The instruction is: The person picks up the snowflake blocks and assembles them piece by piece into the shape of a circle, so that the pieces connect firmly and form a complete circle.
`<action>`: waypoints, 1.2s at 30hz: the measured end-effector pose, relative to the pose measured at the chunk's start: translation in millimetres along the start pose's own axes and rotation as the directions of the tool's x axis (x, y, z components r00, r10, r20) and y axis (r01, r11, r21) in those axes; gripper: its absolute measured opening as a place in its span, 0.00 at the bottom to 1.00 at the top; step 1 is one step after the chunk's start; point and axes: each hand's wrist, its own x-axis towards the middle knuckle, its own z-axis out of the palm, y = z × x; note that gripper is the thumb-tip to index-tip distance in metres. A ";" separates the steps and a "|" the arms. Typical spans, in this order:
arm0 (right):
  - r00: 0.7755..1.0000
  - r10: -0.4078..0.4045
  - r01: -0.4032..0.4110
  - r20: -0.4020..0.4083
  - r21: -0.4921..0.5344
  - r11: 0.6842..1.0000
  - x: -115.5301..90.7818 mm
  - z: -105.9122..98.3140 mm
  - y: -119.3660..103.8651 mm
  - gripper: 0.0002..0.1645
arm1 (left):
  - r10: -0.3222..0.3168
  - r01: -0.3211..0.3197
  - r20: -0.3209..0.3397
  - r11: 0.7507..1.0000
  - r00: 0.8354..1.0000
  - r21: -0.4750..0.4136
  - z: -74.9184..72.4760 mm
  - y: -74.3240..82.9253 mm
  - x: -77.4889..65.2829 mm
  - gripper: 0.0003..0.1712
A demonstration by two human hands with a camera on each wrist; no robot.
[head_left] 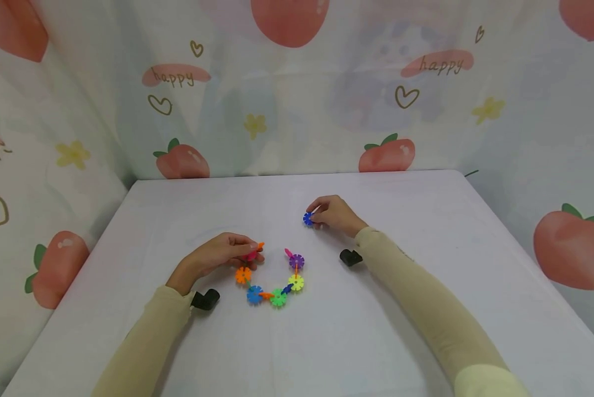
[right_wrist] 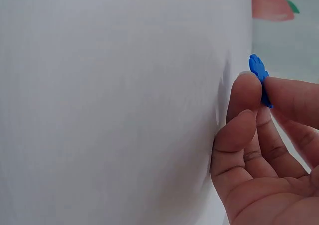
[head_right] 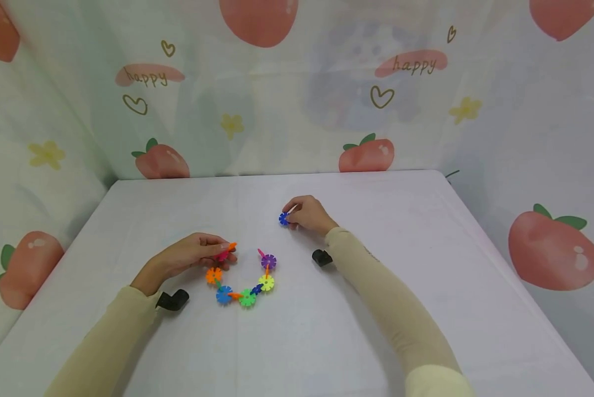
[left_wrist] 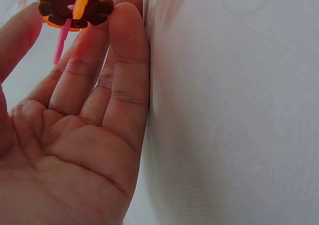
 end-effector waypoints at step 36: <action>0.954 -0.165 0.125 0.252 0.167 0.978 -16.1 66.7 -48.9 0.09 | -0.007 0.007 0.000 0.998 1.000 0.055 -1.2 1.4 0.2 0.21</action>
